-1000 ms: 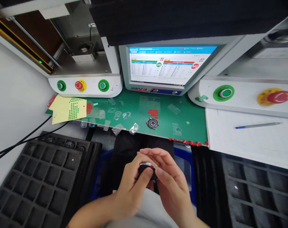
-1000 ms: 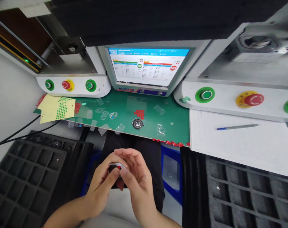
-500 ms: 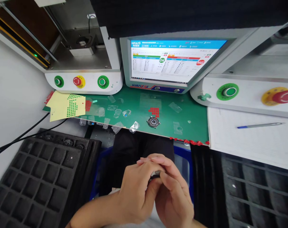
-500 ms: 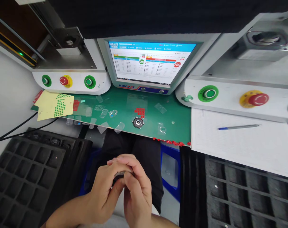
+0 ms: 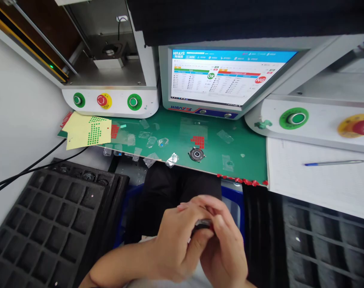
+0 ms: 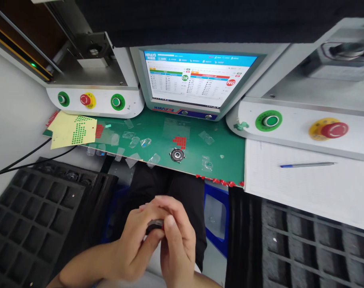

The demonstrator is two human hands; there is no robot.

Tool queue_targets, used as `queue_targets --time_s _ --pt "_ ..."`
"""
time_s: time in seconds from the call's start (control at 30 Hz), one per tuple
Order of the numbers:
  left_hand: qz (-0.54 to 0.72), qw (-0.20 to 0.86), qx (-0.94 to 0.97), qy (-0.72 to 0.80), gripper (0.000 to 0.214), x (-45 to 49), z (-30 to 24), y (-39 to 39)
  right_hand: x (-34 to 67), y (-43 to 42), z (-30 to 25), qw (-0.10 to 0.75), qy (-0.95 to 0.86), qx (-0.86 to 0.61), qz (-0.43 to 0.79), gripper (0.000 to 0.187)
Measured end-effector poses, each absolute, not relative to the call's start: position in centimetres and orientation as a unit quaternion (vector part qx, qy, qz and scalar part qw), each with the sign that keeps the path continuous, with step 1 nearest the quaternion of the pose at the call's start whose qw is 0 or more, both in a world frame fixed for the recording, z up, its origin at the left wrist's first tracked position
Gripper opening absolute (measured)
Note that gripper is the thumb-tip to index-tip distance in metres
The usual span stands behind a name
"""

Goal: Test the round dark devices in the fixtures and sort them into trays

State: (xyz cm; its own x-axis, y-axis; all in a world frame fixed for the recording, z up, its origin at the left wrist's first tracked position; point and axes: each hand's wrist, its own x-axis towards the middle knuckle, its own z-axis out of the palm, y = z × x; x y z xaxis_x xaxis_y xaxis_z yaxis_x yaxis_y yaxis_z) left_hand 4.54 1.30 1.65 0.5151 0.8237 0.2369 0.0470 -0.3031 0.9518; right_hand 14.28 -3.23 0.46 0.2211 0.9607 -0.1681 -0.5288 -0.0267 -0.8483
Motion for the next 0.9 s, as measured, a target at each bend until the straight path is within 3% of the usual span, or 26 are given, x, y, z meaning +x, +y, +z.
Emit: queue_targets --time_s 0.13,0.23,0.37,0.5,0.7,0.9 --pt "0.344 0.808 0.381 0.289 0.033 4.8 1.9 1.2 14.9 -3.9 0.5 0.644 -0.371 -0.467 0.479 0.059" --pt "0.306 0.894 0.22 0.241 0.034 4.9 2.1 1.2 15.6 -3.9 0.5 0.659 -0.465 -0.457 0.376 0.064" --pt "0.27 0.922 0.16 0.228 0.037 4.8 2.3 1.1 16.9 -3.6 0.0 0.647 -0.53 -0.387 0.388 0.075" --pt "0.26 0.927 0.128 0.24 0.043 4.8 2.4 0.9 18.1 -3.0 -0.7 0.65 -0.557 -0.336 0.391 0.064" --pt "0.261 0.925 0.083 0.263 0.042 4.9 2.5 0.3 18.5 -2.2 -0.5 0.65 -0.567 -0.313 0.398 0.031" --pt "0.291 0.915 0.04 0.276 0.042 5.1 2.1 0.0 18.4 -2.3 -0.8 0.626 -0.583 -0.362 0.371 0.038"
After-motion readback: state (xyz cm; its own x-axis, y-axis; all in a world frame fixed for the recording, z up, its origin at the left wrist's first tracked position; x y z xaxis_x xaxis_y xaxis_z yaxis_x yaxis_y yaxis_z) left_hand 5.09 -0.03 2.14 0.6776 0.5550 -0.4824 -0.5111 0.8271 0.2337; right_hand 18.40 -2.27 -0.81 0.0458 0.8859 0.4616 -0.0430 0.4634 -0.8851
